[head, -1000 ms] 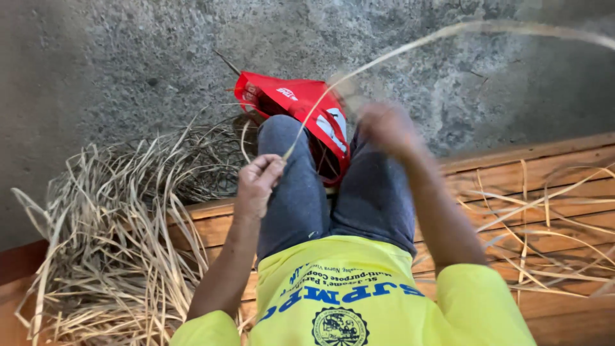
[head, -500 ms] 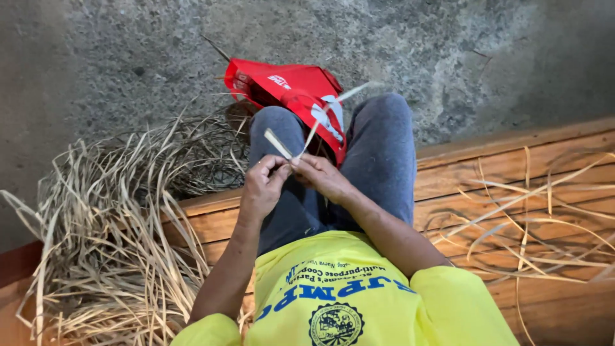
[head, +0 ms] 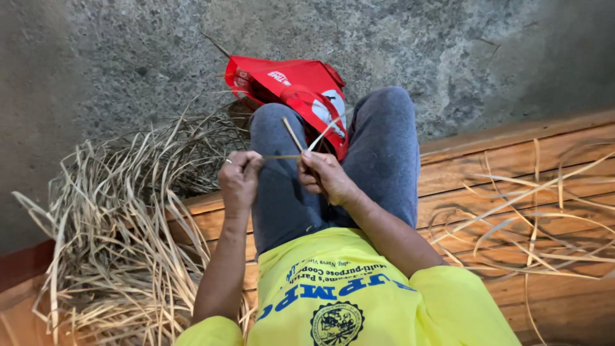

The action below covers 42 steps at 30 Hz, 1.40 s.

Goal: Processing thin wooden or plant-based strips by pulling them through the hands and using a small wooden block for smoothing

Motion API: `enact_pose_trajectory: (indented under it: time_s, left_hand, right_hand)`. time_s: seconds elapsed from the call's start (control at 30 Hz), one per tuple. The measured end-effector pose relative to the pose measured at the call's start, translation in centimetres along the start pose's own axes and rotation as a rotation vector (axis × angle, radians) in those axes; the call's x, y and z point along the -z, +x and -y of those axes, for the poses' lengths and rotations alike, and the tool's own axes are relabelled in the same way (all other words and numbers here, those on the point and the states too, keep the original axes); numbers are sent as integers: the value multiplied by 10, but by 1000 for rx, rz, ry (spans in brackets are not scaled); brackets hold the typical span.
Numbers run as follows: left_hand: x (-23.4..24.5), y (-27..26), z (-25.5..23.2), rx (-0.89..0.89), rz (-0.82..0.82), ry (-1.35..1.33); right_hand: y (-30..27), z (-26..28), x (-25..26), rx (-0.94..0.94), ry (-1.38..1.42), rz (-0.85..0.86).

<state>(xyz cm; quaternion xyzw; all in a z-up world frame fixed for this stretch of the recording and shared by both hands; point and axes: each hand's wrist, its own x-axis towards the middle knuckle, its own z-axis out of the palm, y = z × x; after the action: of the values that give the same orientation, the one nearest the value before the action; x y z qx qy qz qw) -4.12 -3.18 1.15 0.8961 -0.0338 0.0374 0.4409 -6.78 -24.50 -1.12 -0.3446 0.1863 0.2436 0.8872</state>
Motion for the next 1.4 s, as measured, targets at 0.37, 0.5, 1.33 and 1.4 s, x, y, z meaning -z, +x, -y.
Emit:
enact_pose_trajectory:
  time_s: [0.37, 0.5, 1.33, 1.4]
  left_hand:
    - [19, 1, 140, 59, -113, 229]
    - [43, 6, 160, 111, -124, 323]
    - [-116, 6, 2, 601, -262, -1367]
    - [-128, 14, 33, 709, -341, -1094]
  right_hand:
    - [-5, 9, 12, 66, 42, 12]
    - [-14, 0, 25, 98, 42, 2]
    - [25, 6, -2, 651, -688, -145]
    - [35, -7, 4, 664, -705, -70]
